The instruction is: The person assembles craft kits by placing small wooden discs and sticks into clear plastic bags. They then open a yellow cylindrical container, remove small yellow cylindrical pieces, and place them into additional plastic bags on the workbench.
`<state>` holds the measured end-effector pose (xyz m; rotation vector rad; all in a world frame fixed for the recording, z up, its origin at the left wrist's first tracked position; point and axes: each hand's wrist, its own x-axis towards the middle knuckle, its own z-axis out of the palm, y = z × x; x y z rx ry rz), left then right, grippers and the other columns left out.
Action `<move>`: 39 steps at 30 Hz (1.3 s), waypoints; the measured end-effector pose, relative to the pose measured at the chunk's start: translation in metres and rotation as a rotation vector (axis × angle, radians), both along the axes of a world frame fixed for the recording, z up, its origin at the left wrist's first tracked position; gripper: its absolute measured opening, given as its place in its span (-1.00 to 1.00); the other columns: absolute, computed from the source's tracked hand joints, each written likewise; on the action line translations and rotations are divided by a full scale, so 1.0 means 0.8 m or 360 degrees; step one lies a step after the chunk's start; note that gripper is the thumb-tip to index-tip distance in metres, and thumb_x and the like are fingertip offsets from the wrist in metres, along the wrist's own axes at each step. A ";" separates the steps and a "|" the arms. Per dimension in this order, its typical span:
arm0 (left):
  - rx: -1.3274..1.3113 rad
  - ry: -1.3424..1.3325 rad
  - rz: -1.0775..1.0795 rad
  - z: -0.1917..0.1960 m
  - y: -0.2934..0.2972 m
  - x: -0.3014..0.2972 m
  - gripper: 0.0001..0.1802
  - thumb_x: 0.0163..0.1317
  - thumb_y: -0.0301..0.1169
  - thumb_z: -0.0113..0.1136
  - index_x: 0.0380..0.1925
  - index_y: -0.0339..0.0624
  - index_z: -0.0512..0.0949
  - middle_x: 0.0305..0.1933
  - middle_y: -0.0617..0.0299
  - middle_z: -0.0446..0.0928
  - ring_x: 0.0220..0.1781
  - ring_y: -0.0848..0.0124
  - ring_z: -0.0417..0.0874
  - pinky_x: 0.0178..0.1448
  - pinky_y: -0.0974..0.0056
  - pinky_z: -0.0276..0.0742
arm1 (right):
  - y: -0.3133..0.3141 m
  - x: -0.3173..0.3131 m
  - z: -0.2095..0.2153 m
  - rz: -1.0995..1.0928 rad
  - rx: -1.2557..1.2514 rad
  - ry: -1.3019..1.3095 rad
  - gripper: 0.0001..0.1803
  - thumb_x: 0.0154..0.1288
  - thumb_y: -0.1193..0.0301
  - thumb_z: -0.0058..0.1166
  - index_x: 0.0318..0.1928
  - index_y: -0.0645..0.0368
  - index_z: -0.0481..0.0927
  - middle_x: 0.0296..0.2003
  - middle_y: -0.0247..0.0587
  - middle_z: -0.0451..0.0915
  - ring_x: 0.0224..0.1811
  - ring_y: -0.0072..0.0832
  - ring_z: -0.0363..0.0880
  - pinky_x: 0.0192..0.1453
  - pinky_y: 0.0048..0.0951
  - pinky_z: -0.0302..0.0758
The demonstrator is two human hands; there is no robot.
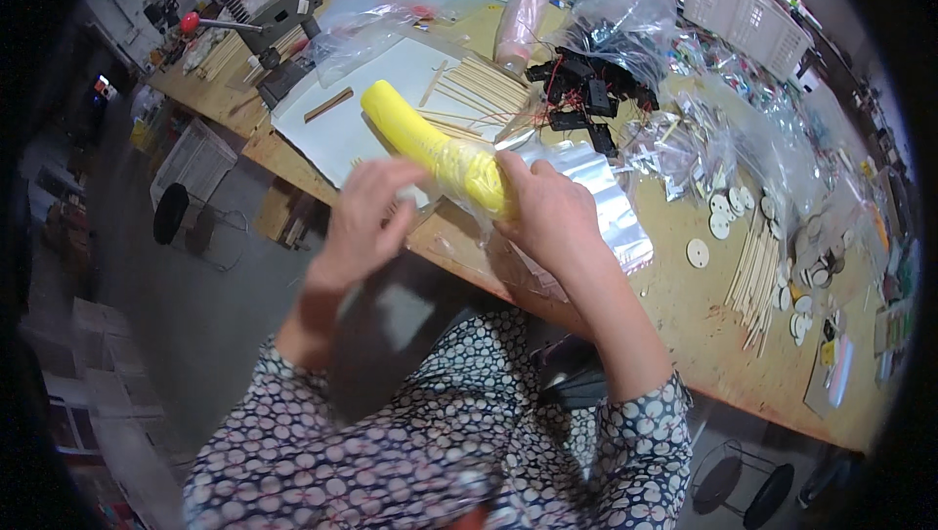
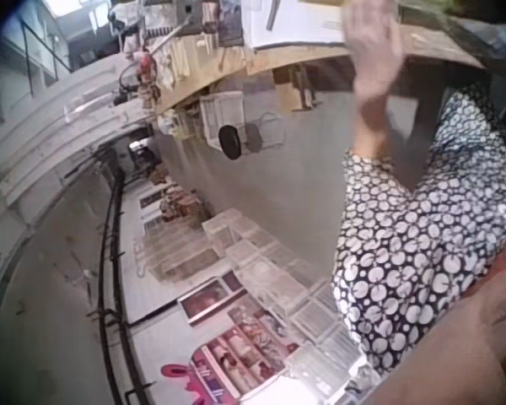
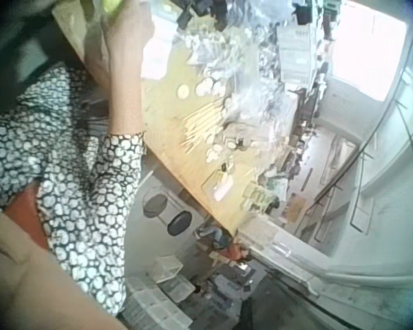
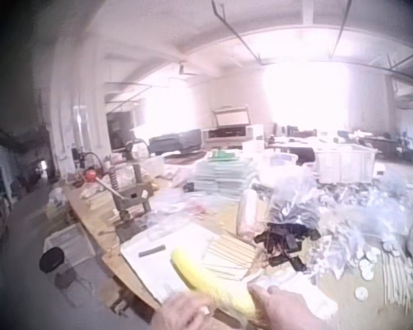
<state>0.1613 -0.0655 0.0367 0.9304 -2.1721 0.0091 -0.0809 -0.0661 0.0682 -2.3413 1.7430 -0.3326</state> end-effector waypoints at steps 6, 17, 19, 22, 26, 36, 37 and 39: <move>0.0047 -0.0478 0.0025 -0.008 -0.099 0.031 -0.29 -0.09 -0.53 0.30 0.20 -0.07 0.44 0.27 0.12 0.45 0.42 0.07 0.32 0.47 0.00 0.16 | 0.002 0.003 -0.015 0.0098 -0.0228 -0.0071 -0.27 0.03 0.32 0.39 0.25 -0.08 0.40 -0.22 -0.09 0.57 -0.20 -0.06 0.65 -0.11 -0.13 0.58; 0.0105 -0.0223 0.0013 -0.023 -0.112 0.021 -0.40 -0.12 -0.39 0.40 0.05 -0.06 0.54 0.02 0.14 0.54 0.15 0.10 0.47 0.30 0.05 0.32 | -0.005 -0.003 -0.045 0.0019 -0.0079 -0.0412 -0.09 0.04 0.29 0.32 0.41 0.04 0.18 -0.03 0.16 0.54 -0.01 0.10 0.59 0.09 -0.06 0.55; 0.0101 -0.0172 -0.0039 -0.018 -0.111 0.015 -0.40 -0.13 -0.39 0.40 0.04 -0.06 0.54 0.02 0.13 0.54 0.16 0.10 0.46 0.30 0.05 0.33 | -0.006 0.003 -0.039 0.0009 0.0022 -0.0426 -0.09 0.07 0.26 0.29 0.44 -0.03 0.16 0.00 0.16 0.52 0.00 0.10 0.59 0.11 -0.05 0.54; 0.0094 -0.0163 0.0072 -0.019 -0.117 0.020 -0.42 -0.12 -0.43 0.37 0.03 -0.11 0.53 0.01 0.08 0.53 0.16 0.06 0.45 0.29 0.03 0.33 | -0.002 -0.006 -0.036 -0.0028 0.0059 -0.0469 -0.14 0.12 0.23 0.23 0.43 -0.09 0.17 0.00 0.16 0.50 0.05 0.10 0.55 0.15 -0.04 0.51; 0.0085 -0.0170 0.0312 -0.033 -0.116 0.035 -0.36 -0.10 -0.42 0.40 0.10 -0.08 0.48 0.06 0.14 0.50 0.22 0.09 0.42 0.42 -0.05 0.18 | 0.002 -0.038 -0.047 -0.0046 -0.0021 -0.0898 -0.14 0.09 0.38 0.31 0.41 0.07 0.24 0.10 0.09 0.54 0.16 -0.14 0.55 0.23 -0.26 0.47; 0.0130 -0.0266 0.0276 -0.034 -0.116 0.026 -0.33 -0.06 -0.40 0.40 0.16 -0.05 0.46 0.12 0.18 0.49 0.28 0.17 0.41 0.54 -0.10 -0.01 | -0.109 -0.197 -0.008 -0.0853 -0.0152 -0.1691 -0.07 0.10 0.18 0.41 0.39 0.27 0.21 0.06 0.01 0.54 0.01 -0.28 0.60 0.04 -0.26 0.58; 0.0148 -0.0271 0.0277 -0.032 -0.117 0.027 -0.33 -0.06 -0.40 0.40 0.16 -0.05 0.47 0.12 0.18 0.49 0.28 0.17 0.41 0.54 -0.11 -0.01 | -0.132 -0.207 -0.001 -0.0918 -0.0241 -0.1760 -0.04 0.10 0.14 0.43 0.38 0.29 0.20 0.09 0.05 0.51 0.05 -0.26 0.58 0.07 -0.24 0.57; 0.0160 -0.0267 0.0227 -0.030 -0.119 0.025 -0.33 -0.07 -0.40 0.40 0.15 -0.05 0.47 0.12 0.18 0.50 0.27 0.17 0.42 0.53 -0.11 0.00 | -0.166 -0.244 0.019 -0.0979 -0.0711 -0.1749 0.00 0.10 0.10 0.44 0.39 0.33 0.18 0.19 0.13 0.42 0.20 -0.22 0.47 0.21 -0.25 0.48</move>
